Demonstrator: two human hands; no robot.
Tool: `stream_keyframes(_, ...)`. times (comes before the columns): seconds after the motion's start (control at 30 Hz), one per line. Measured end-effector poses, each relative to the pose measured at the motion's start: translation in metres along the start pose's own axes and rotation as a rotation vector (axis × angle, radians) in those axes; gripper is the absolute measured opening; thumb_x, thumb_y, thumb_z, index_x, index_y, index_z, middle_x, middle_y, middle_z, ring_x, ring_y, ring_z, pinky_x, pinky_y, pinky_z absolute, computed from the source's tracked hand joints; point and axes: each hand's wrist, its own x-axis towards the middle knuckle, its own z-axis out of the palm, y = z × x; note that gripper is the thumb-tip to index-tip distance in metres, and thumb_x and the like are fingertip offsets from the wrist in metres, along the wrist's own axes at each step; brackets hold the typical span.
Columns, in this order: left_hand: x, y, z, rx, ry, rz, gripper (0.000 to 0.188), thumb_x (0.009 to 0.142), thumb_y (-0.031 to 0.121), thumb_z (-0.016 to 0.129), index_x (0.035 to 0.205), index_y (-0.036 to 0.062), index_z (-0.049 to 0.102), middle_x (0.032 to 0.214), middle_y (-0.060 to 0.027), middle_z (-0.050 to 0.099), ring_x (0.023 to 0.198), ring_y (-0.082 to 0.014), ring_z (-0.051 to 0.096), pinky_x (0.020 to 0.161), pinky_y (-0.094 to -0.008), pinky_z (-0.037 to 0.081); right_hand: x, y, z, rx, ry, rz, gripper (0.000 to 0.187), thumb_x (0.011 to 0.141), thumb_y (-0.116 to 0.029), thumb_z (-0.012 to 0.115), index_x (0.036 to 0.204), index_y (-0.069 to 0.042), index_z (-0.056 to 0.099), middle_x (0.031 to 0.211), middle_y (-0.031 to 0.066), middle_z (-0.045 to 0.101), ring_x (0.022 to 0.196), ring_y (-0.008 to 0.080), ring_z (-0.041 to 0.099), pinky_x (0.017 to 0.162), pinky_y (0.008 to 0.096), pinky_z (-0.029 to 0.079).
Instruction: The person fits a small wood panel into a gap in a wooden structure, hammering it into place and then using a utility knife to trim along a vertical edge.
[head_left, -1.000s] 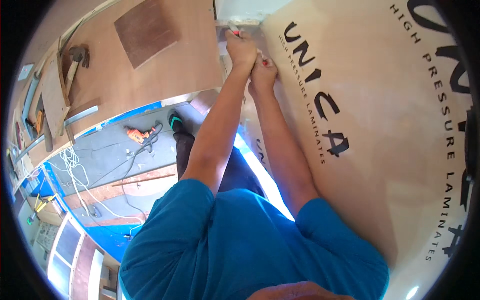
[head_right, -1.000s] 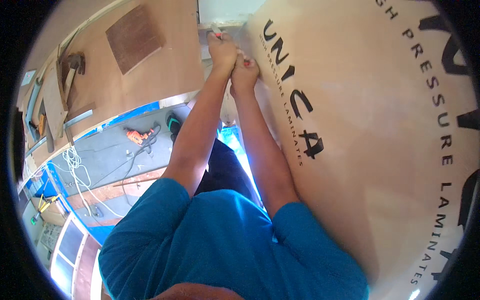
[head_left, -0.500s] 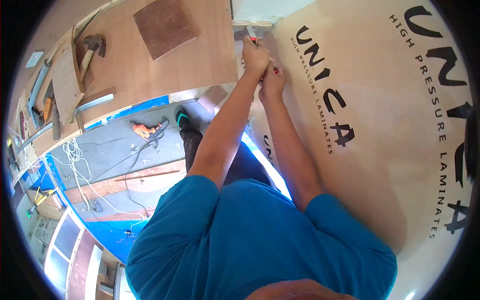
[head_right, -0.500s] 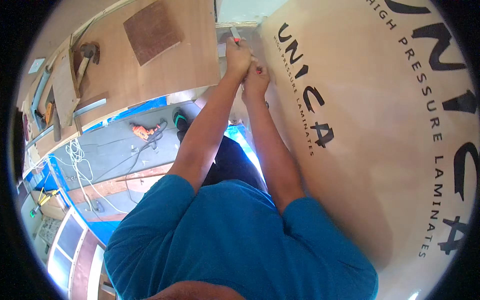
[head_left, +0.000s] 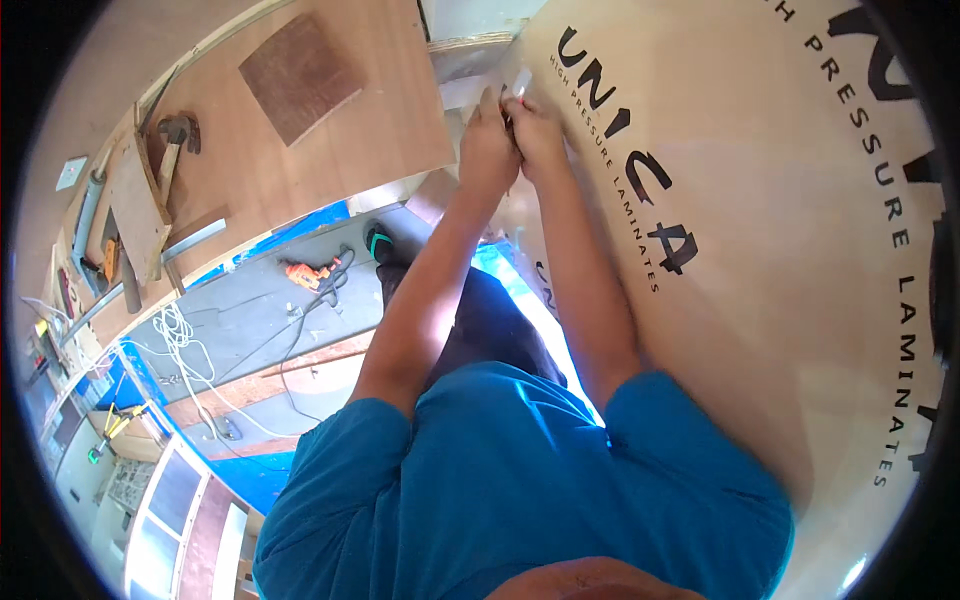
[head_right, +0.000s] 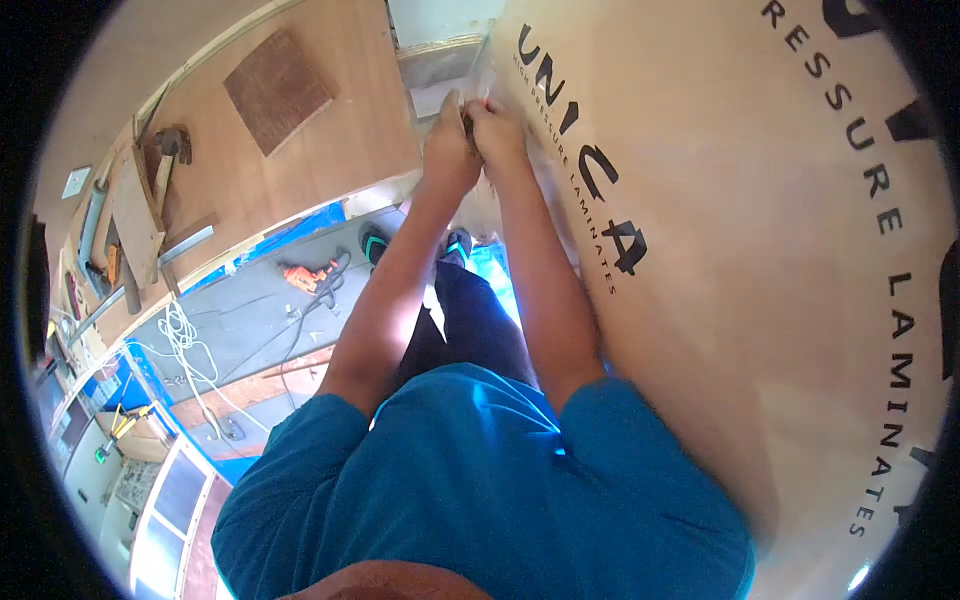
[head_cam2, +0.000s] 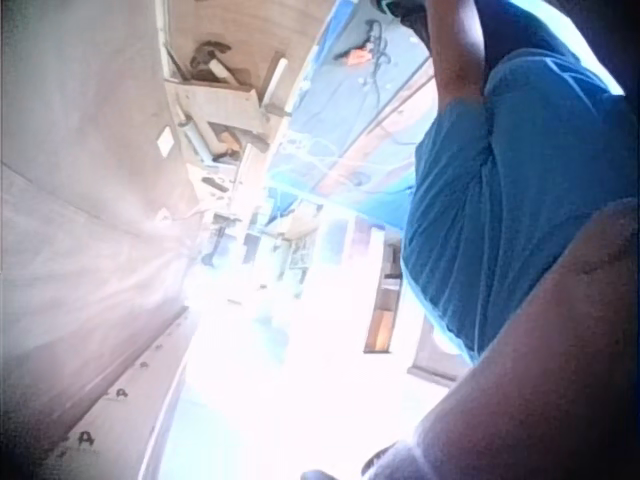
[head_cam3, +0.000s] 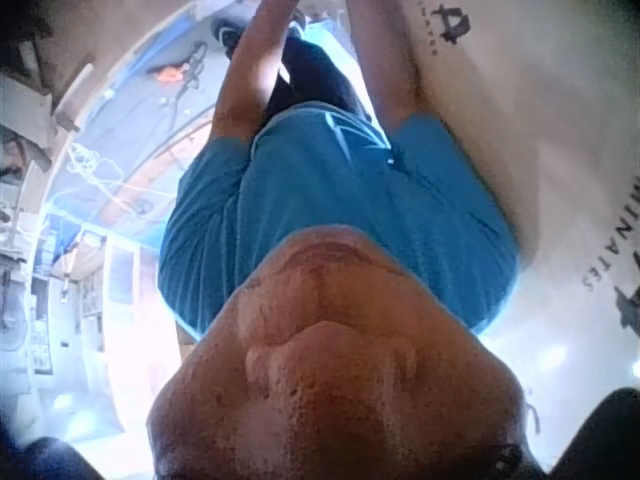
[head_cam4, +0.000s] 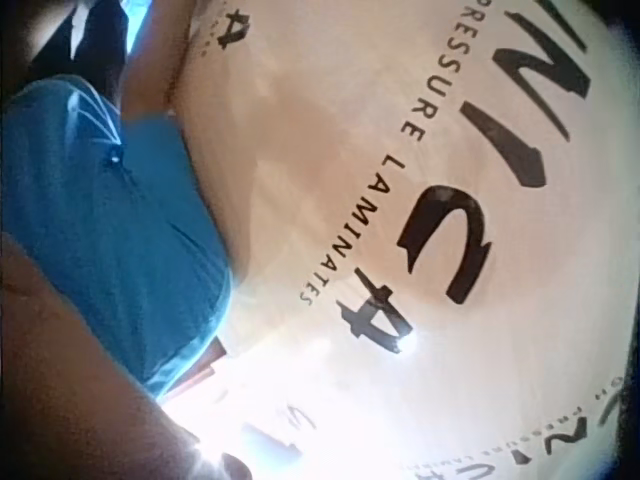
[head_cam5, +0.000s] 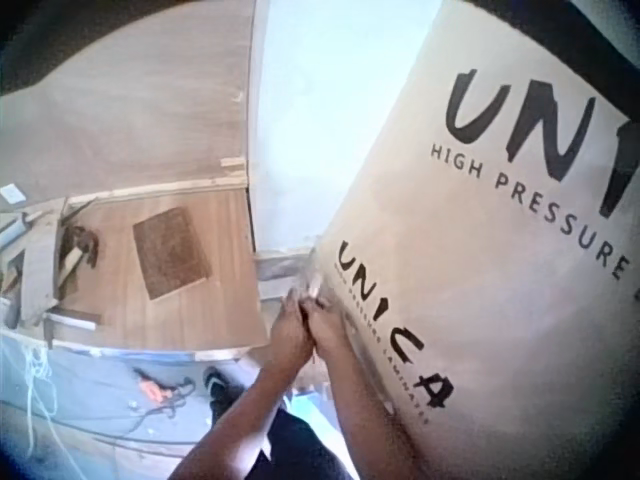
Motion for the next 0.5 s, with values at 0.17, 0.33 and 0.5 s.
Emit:
stream_keyframes(0.17, 0.023, 0.021, -0.023, 0.201, -0.054, -0.085, 0.061, 0.092, 0.021, 0.066, 0.142, -0.0023, 0.039, 0.112, -0.0323, 0.067, 0.098, -0.0495, 0.068, 0.082, -0.0553, 0.055, 0.022, -0.015, 0.012, 0.147, -0.031, -0.018, 0.022, 0.099, -0.017, 0.062, 0.095, 0.003, 0.069, 0.077, 0.0085, 0.067, 0.06, 0.0151, 0.06, 0.054, 0.0306, 0.046)
stream_keyframes(0.33, 0.018, 0.017, -0.036, 0.358, -0.27, -0.07, 0.061, 0.094, 0.025, 0.063, 0.146, 0.0042, 0.039, 0.111, -0.0314, 0.066, 0.098, -0.0507, 0.067, 0.08, -0.0593, 0.054, 0.035, -0.006, 0.024, 0.133, 0.067, -0.068, 0.026, 0.103, -0.021, 0.058, 0.093, 0.0, 0.068, 0.078, 0.0088, 0.066, 0.06, 0.016, 0.06, 0.055, 0.0318, 0.047)
stream_keyframes(0.5, 0.006, 0.009, -0.037, -0.082, -0.163, -0.117, 0.045, 0.099, 0.028, 0.064, 0.132, 0.0021, 0.049, 0.093, -0.0191, 0.068, 0.076, -0.0333, 0.071, 0.064, -0.0455, 0.057, 0.036, -0.021, 0.016, 0.234, -0.096, 0.01, 0.027, 0.106, -0.026, 0.056, 0.106, 0.0, 0.064, 0.095, 0.0128, 0.072, 0.069, 0.0191, 0.065, 0.064, 0.0339, 0.055)
